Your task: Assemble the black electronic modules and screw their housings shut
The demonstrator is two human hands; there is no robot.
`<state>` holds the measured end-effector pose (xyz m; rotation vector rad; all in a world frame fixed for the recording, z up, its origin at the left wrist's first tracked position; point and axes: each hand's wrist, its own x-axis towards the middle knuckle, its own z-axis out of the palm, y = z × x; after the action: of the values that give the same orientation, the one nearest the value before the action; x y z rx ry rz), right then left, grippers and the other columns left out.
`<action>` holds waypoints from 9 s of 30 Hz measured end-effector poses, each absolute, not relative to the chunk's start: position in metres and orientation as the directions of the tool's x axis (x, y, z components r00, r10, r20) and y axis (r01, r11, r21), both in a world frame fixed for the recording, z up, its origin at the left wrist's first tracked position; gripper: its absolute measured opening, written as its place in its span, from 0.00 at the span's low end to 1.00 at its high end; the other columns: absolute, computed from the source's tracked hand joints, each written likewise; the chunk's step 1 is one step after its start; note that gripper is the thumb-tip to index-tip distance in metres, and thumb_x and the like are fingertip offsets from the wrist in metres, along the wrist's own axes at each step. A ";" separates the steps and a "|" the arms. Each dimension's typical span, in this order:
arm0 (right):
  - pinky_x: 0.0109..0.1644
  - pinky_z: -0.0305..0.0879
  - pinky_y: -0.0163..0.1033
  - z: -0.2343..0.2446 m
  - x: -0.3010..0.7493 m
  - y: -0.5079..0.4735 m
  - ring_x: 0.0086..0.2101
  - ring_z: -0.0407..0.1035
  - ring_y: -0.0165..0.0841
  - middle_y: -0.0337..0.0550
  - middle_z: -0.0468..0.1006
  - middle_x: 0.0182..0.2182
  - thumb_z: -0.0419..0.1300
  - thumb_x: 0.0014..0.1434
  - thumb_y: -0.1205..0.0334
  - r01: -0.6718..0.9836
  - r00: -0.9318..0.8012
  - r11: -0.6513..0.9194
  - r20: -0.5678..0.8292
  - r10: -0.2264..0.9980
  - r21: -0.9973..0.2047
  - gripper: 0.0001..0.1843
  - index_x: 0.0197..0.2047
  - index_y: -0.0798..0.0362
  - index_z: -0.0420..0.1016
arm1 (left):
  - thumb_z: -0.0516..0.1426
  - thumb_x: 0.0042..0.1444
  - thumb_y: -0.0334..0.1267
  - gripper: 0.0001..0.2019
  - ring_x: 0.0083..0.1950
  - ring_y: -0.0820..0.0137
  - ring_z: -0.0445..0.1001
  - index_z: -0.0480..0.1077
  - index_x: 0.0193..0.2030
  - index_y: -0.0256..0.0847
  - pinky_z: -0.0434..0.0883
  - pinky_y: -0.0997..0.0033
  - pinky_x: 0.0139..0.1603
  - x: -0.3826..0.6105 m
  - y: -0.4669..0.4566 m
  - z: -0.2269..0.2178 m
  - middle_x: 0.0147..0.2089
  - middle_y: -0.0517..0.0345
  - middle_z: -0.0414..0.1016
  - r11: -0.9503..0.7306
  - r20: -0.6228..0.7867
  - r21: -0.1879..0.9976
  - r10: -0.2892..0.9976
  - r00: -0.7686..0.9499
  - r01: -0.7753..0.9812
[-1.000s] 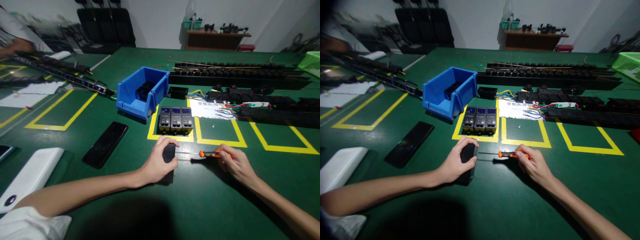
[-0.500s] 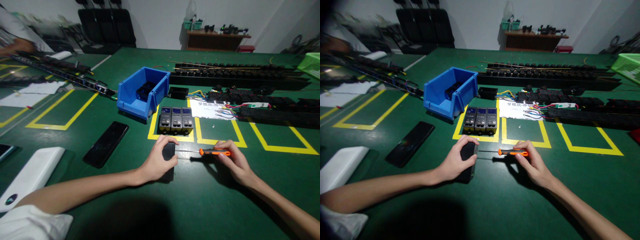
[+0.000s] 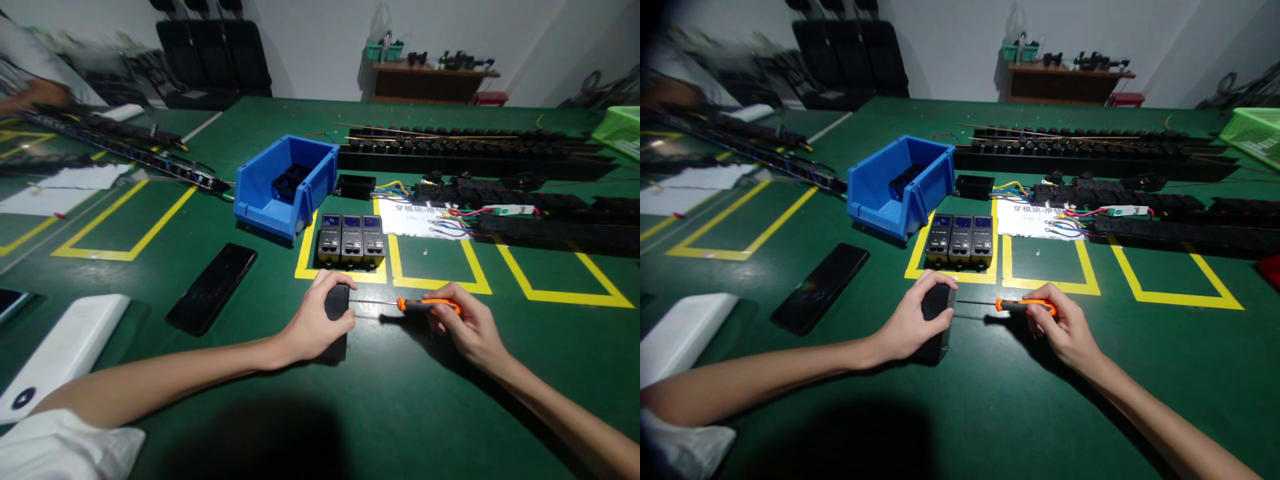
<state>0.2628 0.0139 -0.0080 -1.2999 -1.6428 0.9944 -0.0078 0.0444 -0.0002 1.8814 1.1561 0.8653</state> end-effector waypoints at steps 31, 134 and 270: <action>0.30 0.70 0.37 -0.009 0.266 0.011 0.28 0.72 0.32 0.43 0.75 0.34 0.61 0.60 0.57 0.407 -0.066 0.273 0.270 0.961 -0.872 0.10 0.44 0.49 0.71 | 0.56 0.49 0.28 0.17 0.50 0.64 0.68 0.64 0.47 0.42 0.66 0.63 0.54 -0.008 0.045 0.001 0.46 0.55 0.68 -0.291 0.155 0.879 0.923 0.351 0.378; 0.23 0.54 0.33 0.003 0.262 0.019 0.19 0.60 0.28 0.35 0.68 0.19 0.56 0.61 0.53 0.608 -0.213 0.299 0.212 0.954 -0.736 0.13 0.30 0.52 0.72 | 0.56 0.49 0.28 0.17 0.49 0.64 0.68 0.64 0.46 0.42 0.66 0.63 0.52 -0.007 0.045 -0.001 0.45 0.55 0.68 -0.286 0.151 0.884 0.924 0.352 0.371; 0.24 0.58 0.33 0.001 0.256 0.022 0.23 0.65 0.29 0.39 0.74 0.25 0.61 0.59 0.54 0.479 -0.128 0.184 0.139 0.982 -0.859 0.11 0.36 0.54 0.76 | 0.56 0.49 0.27 0.16 0.47 0.65 0.68 0.65 0.45 0.43 0.66 0.65 0.51 -0.008 0.054 0.000 0.45 0.57 0.66 -0.305 0.156 0.866 0.918 0.366 0.397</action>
<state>0.2565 0.0223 0.0010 -1.3911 -1.7196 0.8588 -0.0083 0.0536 -0.0003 1.8686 1.1438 0.8686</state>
